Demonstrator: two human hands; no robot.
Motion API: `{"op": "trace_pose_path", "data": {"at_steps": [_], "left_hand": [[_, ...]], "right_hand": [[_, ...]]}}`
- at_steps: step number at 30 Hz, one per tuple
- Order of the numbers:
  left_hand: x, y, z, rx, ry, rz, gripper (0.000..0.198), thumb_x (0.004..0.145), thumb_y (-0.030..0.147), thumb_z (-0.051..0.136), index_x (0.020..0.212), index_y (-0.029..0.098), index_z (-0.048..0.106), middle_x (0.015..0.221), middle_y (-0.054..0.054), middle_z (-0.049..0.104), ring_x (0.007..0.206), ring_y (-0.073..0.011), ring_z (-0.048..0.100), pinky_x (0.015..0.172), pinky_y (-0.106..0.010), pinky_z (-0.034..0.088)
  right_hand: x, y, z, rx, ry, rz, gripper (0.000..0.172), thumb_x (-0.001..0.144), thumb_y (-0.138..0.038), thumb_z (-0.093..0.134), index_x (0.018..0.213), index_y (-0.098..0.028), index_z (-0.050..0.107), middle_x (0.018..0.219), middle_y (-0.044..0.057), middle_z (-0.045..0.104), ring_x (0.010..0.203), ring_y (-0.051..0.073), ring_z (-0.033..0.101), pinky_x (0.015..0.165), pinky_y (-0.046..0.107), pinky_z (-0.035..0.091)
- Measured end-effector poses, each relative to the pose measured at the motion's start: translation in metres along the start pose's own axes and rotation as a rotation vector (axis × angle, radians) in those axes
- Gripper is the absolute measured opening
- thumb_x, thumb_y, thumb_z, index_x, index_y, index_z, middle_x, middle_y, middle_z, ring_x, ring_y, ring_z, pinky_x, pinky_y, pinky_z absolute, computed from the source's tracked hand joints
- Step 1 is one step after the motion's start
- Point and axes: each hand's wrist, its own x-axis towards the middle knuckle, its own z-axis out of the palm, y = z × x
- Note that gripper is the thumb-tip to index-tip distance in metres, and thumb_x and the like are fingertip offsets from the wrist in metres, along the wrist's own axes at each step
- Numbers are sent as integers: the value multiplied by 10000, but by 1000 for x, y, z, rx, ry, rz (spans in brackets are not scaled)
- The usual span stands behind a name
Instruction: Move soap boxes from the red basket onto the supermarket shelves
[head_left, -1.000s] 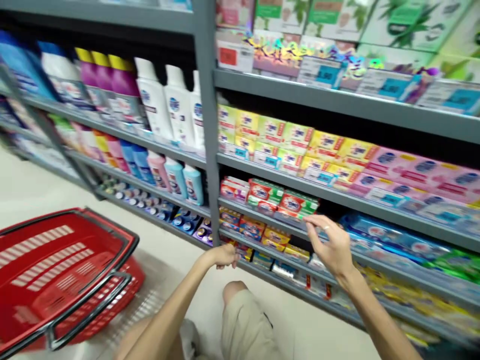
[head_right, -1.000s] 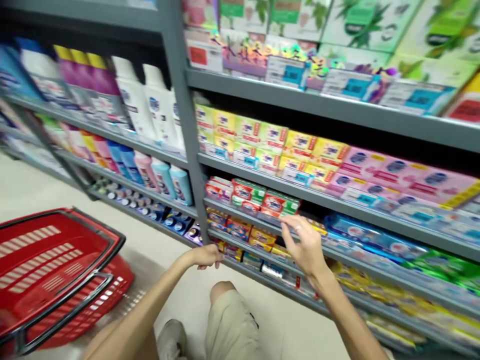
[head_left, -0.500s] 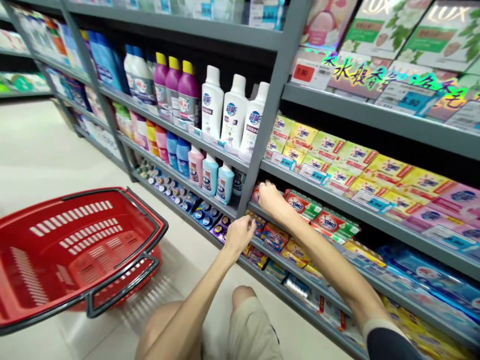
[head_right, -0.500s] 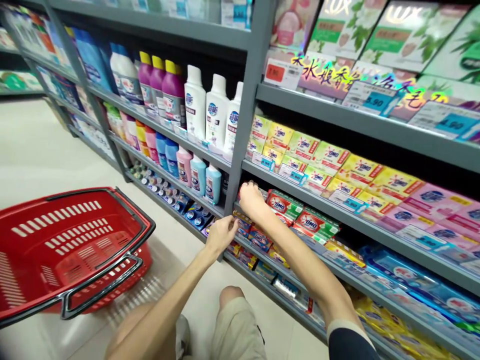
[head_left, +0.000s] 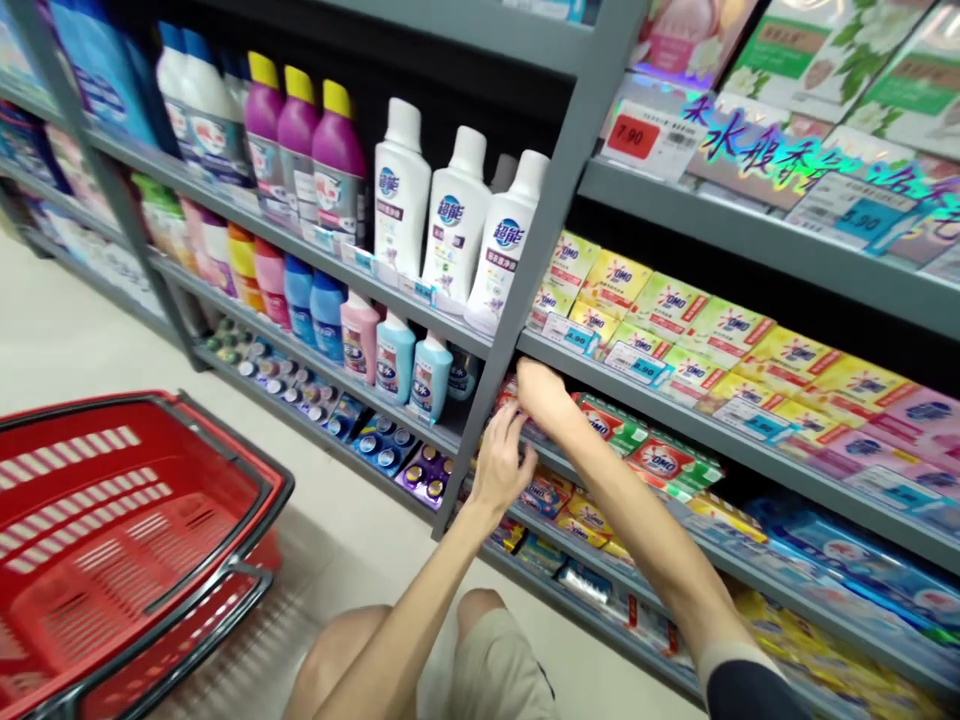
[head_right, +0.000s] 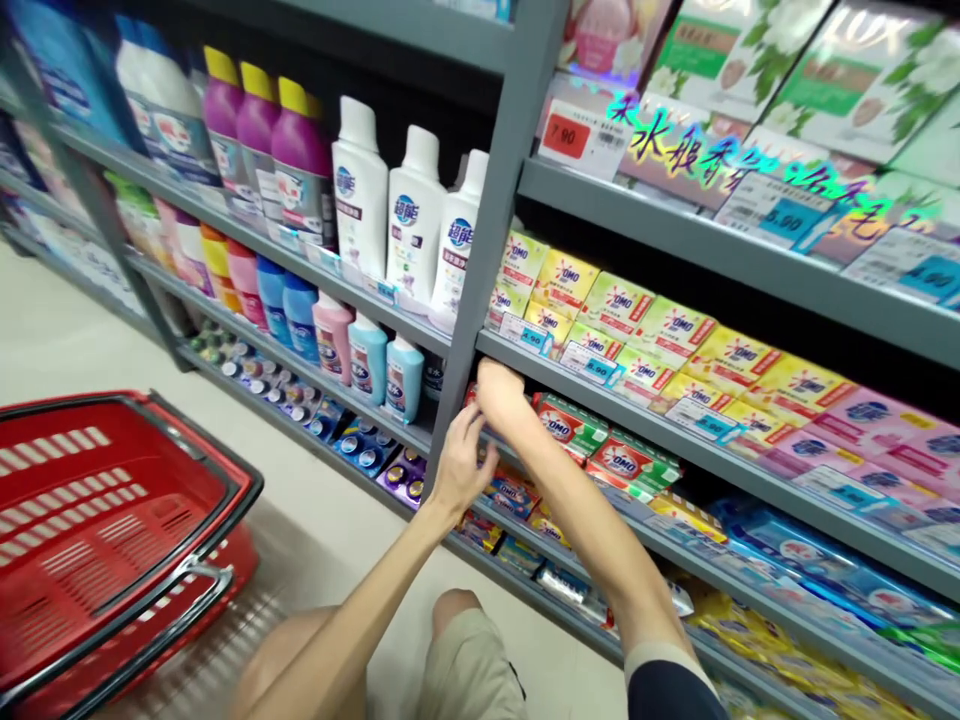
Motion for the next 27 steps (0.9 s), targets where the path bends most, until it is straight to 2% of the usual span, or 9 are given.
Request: {"op": "trace_pose_path", "data": {"at_steps": [3,8,11,15,19,21,23,26,27], "left_hand": [[6,-7,-6,-6,134,15,391,898,128,565,1288,130,540,1251,-196,605,1208,-302,567,1022,-473,515],[10,-25,-16,4,225,46,220,921,115,536,1128,154,601,1077,-139,643,1052,-271,595,936,-440,522],[9,-32,-13,54,261,34,188,913,128,559,1093,137,610,1040,-143,642,1039,-286,602,939,-461,514],[6,-35,-5,105,250,121,161,887,167,594,1046,149,613,992,-132,649,974,-292,627,906,-470,525],[-2,-32,4,71,263,120,171,842,216,606,1011,186,605,951,-122,651,926,-317,643,893,-507,527],[-5,-31,10,40,250,83,203,808,241,615,1009,210,604,956,-124,651,941,-342,644,922,-548,512],[-6,-28,13,36,220,68,225,781,252,614,1004,219,603,957,-127,652,946,-359,643,940,-573,499],[-7,-21,13,80,204,73,192,765,246,587,951,201,592,892,-121,642,918,-353,637,919,-563,506],[-6,-18,13,91,205,46,174,763,235,573,932,193,584,876,-119,635,924,-345,632,917,-548,508]], "right_hand": [[-42,-7,5,-30,65,6,265,967,-68,529,1206,-60,643,1216,209,693,1146,289,669,971,394,550],[-122,10,24,157,298,-208,404,1000,-174,493,1396,-123,548,1439,148,598,1287,280,590,1092,430,513],[-145,43,11,242,440,-233,385,1005,-213,512,1381,-154,569,1417,112,626,1292,256,588,1104,421,510],[-166,99,-30,271,649,-169,358,1000,-213,527,1348,-165,596,1348,116,669,1243,243,615,1067,422,532],[-212,147,-47,290,792,-132,328,996,-178,515,1306,-184,621,1265,116,706,1189,235,637,1035,424,538],[-248,162,-31,374,782,-87,332,991,-176,517,1305,-215,618,1236,102,717,1165,230,650,1028,421,539],[-285,168,8,550,731,13,310,992,-199,510,1275,-245,629,1181,87,735,1116,224,677,997,406,557],[-340,152,100,875,593,305,262,999,-277,472,1149,-251,686,980,72,766,918,223,730,848,371,610],[-357,141,135,930,461,405,276,989,-300,475,1140,-246,699,991,81,772,904,232,738,853,387,616]]}}
